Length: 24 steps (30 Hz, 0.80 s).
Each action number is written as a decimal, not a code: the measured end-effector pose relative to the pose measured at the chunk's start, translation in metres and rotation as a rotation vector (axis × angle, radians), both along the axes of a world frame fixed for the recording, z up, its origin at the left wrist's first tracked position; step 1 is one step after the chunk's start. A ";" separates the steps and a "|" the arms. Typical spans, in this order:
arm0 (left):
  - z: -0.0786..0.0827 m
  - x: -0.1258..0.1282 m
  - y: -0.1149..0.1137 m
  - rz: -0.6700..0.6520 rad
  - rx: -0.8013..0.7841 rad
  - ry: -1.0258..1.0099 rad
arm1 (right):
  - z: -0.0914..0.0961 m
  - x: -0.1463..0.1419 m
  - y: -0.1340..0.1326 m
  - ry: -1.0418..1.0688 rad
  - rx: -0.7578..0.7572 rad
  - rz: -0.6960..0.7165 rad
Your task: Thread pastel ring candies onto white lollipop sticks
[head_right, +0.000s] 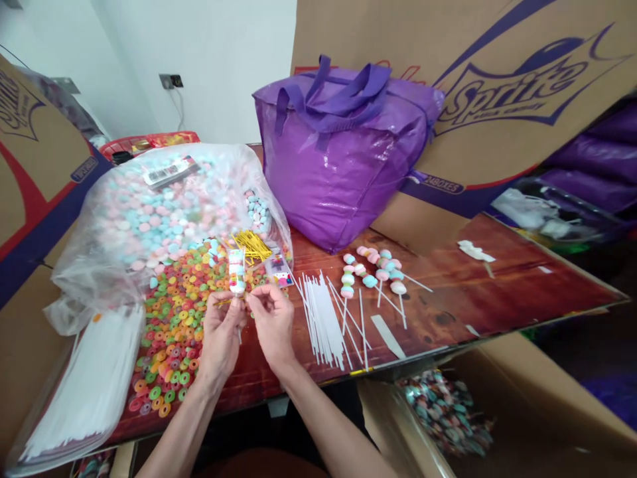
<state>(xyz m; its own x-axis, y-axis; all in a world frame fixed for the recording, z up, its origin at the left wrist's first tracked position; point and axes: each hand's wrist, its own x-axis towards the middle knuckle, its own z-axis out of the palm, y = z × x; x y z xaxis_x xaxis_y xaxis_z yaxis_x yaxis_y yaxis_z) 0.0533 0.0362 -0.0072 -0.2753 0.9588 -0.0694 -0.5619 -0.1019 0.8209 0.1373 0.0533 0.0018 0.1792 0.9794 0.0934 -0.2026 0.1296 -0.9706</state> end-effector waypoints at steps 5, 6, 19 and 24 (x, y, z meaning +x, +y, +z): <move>-0.002 0.006 -0.001 -0.027 -0.031 -0.019 | -0.004 0.014 -0.010 -0.078 -0.035 0.031; -0.002 0.007 -0.001 -0.037 -0.048 -0.021 | -0.005 0.017 -0.010 -0.094 -0.046 0.060; 0.028 -0.011 -0.010 -0.630 -0.440 -0.344 | 0.002 0.053 -0.013 -0.254 0.177 0.399; 0.014 0.012 -0.014 -0.439 -0.277 0.087 | 0.009 0.063 -0.021 -0.575 0.224 0.263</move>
<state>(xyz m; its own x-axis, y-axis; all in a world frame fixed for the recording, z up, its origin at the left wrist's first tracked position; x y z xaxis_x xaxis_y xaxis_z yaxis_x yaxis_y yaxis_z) 0.0657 0.0222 0.0067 0.1325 0.9341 -0.3316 -0.4315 0.3555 0.8291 0.2004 0.0321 0.0108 -0.2017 0.9294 0.3091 0.2860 0.3577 -0.8890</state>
